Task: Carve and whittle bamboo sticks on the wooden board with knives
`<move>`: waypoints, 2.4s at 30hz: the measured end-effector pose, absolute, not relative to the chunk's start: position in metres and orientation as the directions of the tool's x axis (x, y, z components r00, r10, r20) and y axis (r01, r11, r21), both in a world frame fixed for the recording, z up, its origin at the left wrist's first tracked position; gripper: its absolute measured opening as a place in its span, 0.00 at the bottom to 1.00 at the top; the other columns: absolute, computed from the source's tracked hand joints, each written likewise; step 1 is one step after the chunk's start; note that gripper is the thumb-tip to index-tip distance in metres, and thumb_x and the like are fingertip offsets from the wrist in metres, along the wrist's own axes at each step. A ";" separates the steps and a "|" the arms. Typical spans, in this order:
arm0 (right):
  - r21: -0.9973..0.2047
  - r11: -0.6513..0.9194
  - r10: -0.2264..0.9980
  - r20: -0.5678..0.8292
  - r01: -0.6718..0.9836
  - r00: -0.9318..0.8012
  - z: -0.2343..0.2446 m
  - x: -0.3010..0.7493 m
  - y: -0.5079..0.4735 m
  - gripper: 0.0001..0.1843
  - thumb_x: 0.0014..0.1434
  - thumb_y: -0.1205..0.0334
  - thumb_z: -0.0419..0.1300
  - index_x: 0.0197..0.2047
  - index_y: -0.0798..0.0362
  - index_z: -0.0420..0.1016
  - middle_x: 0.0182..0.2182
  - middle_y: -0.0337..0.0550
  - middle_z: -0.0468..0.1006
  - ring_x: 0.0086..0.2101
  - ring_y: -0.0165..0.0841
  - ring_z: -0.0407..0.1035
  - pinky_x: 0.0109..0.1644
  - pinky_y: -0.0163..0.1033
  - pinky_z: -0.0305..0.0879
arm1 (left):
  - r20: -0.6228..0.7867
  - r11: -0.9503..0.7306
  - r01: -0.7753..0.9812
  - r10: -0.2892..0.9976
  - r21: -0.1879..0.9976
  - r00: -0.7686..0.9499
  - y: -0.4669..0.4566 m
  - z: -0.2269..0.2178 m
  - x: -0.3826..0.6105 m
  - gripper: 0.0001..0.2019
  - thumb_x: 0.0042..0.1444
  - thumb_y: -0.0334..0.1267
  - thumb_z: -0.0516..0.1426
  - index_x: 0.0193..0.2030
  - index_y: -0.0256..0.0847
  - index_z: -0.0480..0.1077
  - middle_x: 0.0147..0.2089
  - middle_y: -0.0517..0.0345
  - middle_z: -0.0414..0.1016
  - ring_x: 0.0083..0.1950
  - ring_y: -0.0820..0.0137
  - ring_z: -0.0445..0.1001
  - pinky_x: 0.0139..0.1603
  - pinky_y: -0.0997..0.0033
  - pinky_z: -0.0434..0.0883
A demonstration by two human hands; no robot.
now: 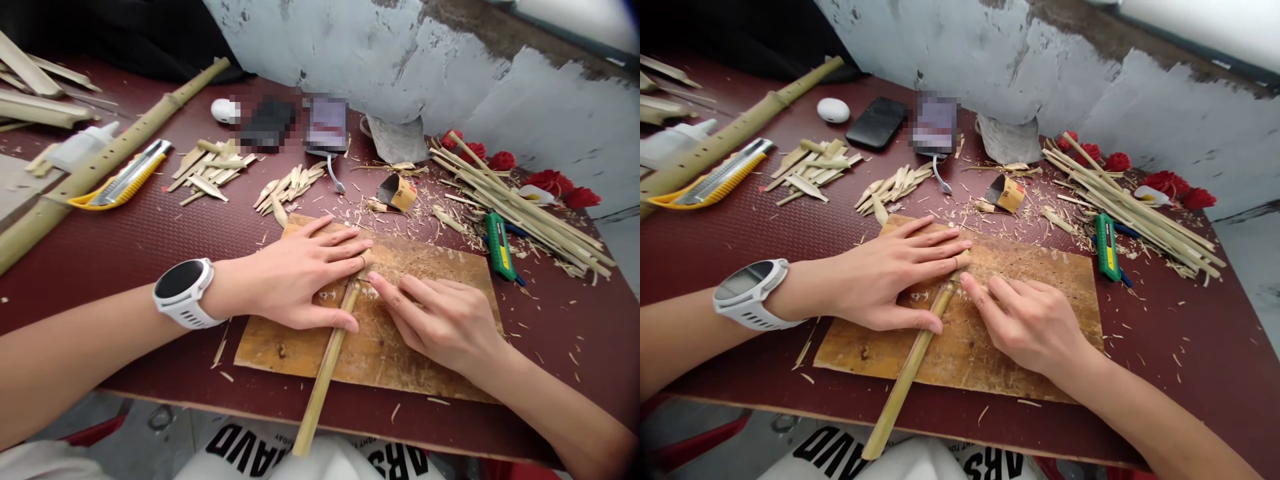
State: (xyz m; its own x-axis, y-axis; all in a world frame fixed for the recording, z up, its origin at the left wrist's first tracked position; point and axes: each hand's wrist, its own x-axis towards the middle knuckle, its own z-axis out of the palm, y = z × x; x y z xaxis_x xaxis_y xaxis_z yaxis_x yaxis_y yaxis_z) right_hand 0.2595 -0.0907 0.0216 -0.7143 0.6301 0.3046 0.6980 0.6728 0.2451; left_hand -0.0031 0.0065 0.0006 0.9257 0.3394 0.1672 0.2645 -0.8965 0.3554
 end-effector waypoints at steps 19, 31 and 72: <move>0.210 0.658 0.664 0.292 0.723 -0.689 0.020 0.267 -0.090 0.18 0.68 0.66 0.62 0.61 0.54 0.77 0.32 0.36 0.78 0.26 0.27 0.66 0.33 0.39 0.56 | 0.189 -0.904 0.241 0.321 0.353 0.928 0.008 0.001 -0.003 0.45 0.65 0.70 0.54 0.77 0.37 0.59 0.78 0.41 0.58 0.80 0.44 0.53 0.81 0.36 0.43; 0.153 0.651 0.666 0.355 0.743 -0.656 0.013 0.266 -0.085 0.21 0.68 0.65 0.62 0.64 0.47 0.77 0.33 0.36 0.79 0.25 0.24 0.65 0.33 0.37 0.56 | 0.195 -0.899 0.241 0.327 0.365 0.925 0.008 0.000 -0.004 0.45 0.64 0.70 0.54 0.77 0.39 0.59 0.78 0.43 0.58 0.80 0.44 0.53 0.81 0.36 0.43; 0.103 0.570 0.735 0.378 0.815 -0.563 0.020 0.261 -0.086 0.11 0.72 0.58 0.61 0.50 0.56 0.81 0.32 0.39 0.80 0.29 0.29 0.70 0.34 0.37 0.57 | 0.171 -0.910 0.261 0.327 0.321 0.929 0.008 0.001 -0.003 0.47 0.64 0.72 0.53 0.77 0.37 0.59 0.78 0.42 0.59 0.80 0.45 0.54 0.81 0.39 0.43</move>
State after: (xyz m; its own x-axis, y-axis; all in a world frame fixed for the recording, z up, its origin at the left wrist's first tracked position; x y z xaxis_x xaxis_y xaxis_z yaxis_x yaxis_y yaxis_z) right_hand 0.2607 -0.0858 0.0196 -0.5626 0.7352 0.3780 0.8148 0.5705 0.1033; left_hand -0.0032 0.0082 0.0013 0.9294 0.3268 0.1714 0.2610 -0.9105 0.3208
